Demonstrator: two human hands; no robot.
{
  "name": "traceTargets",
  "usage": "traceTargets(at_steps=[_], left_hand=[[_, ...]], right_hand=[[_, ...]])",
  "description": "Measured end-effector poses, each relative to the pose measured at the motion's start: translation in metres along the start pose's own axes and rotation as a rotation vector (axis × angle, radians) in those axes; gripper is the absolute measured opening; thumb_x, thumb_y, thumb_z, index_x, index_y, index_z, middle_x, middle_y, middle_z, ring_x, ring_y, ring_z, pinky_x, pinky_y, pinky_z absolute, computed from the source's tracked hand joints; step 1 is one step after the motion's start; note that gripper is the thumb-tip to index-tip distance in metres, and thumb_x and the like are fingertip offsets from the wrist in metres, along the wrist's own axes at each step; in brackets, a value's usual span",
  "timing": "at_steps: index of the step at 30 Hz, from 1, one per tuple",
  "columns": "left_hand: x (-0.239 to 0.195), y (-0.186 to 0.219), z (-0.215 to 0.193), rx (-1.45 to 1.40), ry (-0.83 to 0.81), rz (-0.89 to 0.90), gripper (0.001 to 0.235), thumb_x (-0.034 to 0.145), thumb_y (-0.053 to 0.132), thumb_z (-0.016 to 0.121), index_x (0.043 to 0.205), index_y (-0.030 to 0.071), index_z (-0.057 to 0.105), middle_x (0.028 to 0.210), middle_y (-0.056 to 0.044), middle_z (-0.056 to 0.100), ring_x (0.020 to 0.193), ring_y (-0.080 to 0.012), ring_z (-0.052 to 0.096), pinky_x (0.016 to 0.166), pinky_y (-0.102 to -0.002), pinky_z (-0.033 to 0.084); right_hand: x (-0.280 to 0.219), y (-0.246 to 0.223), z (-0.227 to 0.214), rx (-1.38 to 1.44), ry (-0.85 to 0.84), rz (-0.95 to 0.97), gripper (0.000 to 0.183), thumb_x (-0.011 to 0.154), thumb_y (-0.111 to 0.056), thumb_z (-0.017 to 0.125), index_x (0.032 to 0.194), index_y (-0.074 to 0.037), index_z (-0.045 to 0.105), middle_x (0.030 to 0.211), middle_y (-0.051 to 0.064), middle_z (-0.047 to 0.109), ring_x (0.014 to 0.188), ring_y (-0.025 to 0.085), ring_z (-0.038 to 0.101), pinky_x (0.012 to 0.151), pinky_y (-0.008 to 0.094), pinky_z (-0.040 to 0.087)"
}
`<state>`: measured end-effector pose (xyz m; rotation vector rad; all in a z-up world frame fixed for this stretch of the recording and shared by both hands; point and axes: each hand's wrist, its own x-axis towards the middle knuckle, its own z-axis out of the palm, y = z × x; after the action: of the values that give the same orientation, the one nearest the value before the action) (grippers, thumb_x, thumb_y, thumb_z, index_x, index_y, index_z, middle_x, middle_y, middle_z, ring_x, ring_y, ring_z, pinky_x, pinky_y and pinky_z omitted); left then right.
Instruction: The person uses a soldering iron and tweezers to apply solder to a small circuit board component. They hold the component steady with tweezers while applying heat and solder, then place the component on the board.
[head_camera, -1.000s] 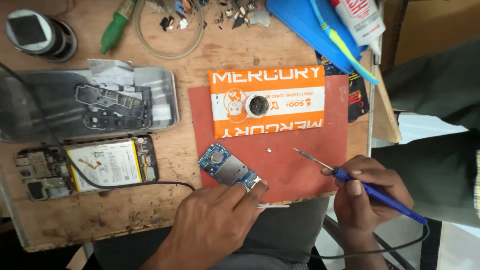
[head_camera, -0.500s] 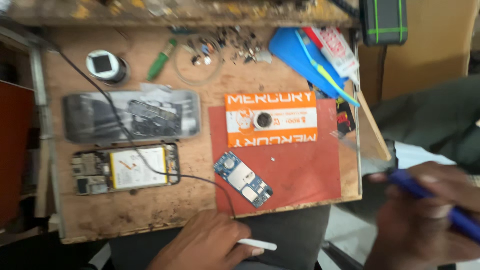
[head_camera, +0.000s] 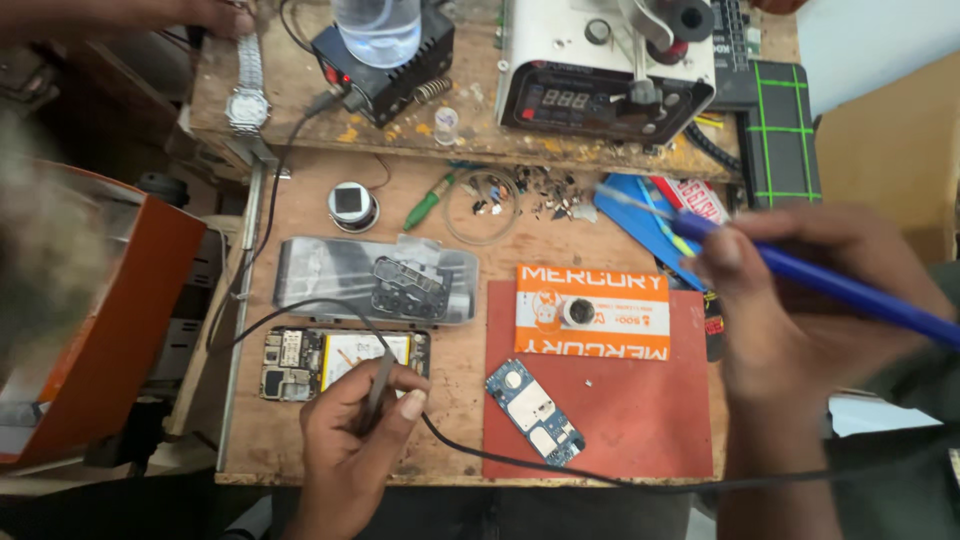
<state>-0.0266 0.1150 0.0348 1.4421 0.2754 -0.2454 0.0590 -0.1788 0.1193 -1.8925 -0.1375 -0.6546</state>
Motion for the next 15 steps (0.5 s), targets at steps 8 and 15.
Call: traceTargets(at_steps=[8, 15], left_hand=[[0.008, -0.002, -0.004, -0.171, 0.098, 0.033, 0.033, 0.095, 0.009, 0.060, 0.126, -0.001, 0.065, 0.104, -0.005, 0.075, 0.053, 0.0003, 0.043, 0.044, -0.019, 0.033], [0.013, -0.007, -0.017, -0.066, 0.136, 0.128, 0.034, 0.100, 0.010, 0.061, 0.131, -0.003, 0.065, 0.110, -0.007, 0.072, 0.083, -0.0048, 0.056, 0.071, -0.020, 0.045]], right_hand=[[0.051, -0.009, 0.094, -0.177, -0.360, -0.305, 0.009, 0.105, -0.003, 0.077, 0.112, -0.003, 0.072, 0.099, 0.010, 0.073, 0.087, 0.018, 0.070, 0.079, 0.028, 0.054], [0.070, 0.003, 0.148, -0.308, -0.433, -0.529, 0.009, 0.103, -0.007, 0.073, 0.110, -0.006, 0.067, 0.102, 0.012, 0.068, 0.096, 0.031, 0.068, 0.082, 0.042, 0.056]])
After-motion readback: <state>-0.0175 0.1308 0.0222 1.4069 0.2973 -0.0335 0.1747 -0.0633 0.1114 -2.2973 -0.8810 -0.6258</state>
